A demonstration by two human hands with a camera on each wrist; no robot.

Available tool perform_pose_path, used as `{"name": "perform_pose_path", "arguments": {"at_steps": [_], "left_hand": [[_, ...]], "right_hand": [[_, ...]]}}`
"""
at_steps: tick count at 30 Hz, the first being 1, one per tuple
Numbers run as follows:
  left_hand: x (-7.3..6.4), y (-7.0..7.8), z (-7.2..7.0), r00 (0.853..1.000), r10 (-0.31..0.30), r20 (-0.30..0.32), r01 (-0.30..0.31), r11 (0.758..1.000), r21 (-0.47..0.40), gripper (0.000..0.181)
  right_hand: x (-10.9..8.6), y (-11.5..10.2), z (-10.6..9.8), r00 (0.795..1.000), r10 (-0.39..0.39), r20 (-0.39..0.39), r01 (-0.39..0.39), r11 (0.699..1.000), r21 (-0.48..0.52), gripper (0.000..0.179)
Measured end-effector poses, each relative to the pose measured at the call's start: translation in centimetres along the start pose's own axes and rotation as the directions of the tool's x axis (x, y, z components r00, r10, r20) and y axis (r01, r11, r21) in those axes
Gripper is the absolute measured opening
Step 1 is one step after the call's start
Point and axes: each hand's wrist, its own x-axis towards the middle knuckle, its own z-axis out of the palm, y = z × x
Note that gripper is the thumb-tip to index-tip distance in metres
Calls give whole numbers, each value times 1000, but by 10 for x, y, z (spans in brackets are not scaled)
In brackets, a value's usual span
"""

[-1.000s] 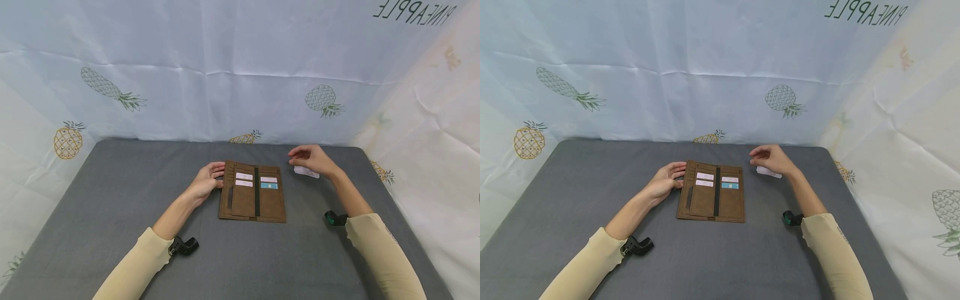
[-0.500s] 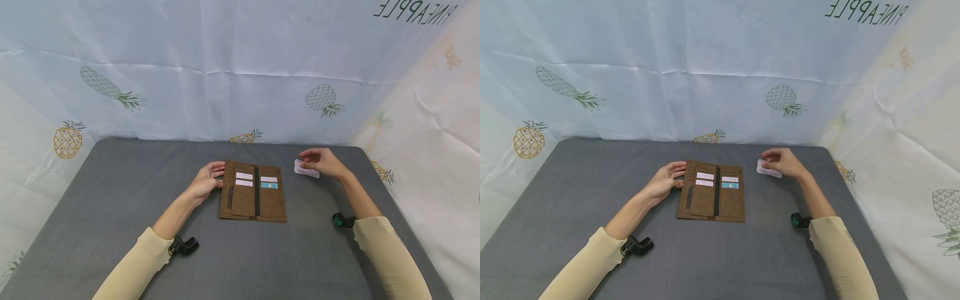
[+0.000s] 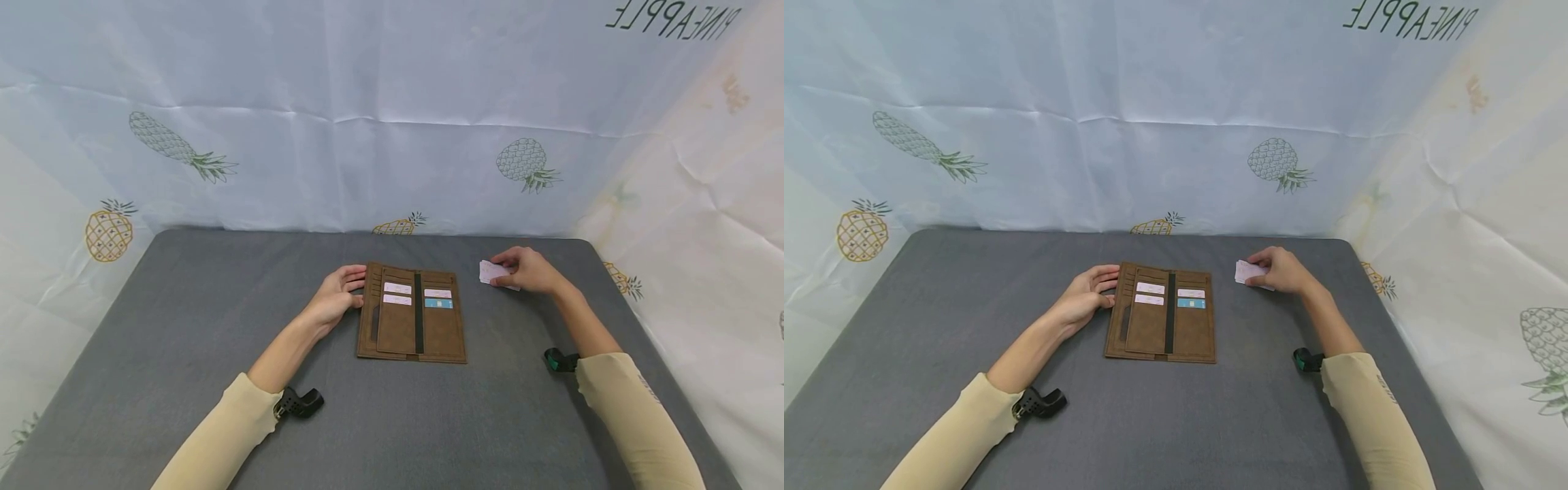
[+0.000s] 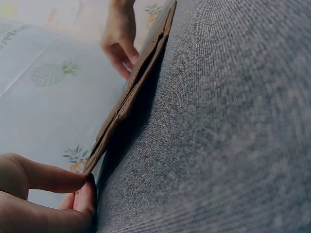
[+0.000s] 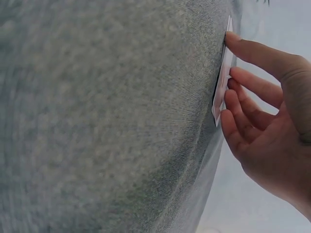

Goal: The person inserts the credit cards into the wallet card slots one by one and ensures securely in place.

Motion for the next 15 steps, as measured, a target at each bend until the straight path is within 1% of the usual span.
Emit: {"name": "perform_pose_path", "arguments": {"at_steps": [4,10,13,15], "left_hand": [[0,0,0,1000,1,0,-1,1000,-2,81],[0,0,0,1000,-2,2,2,1000,-4,81],[-1,0,0,1000,-1,2,1,1000,-3,81],[-1,0,0,1000,-2,3,2,1000,-3,81]], "right_hand": [[1,0,1,1000,-5,5,5,1000,-19,50],[1,-1,1,1000,13,-5,-13,1000,-13,52],[0,-2,1,1000,13,-21,-13,1000,0,48],[0,-3,0,999,14,-31,-13,1000,21,41]]}}
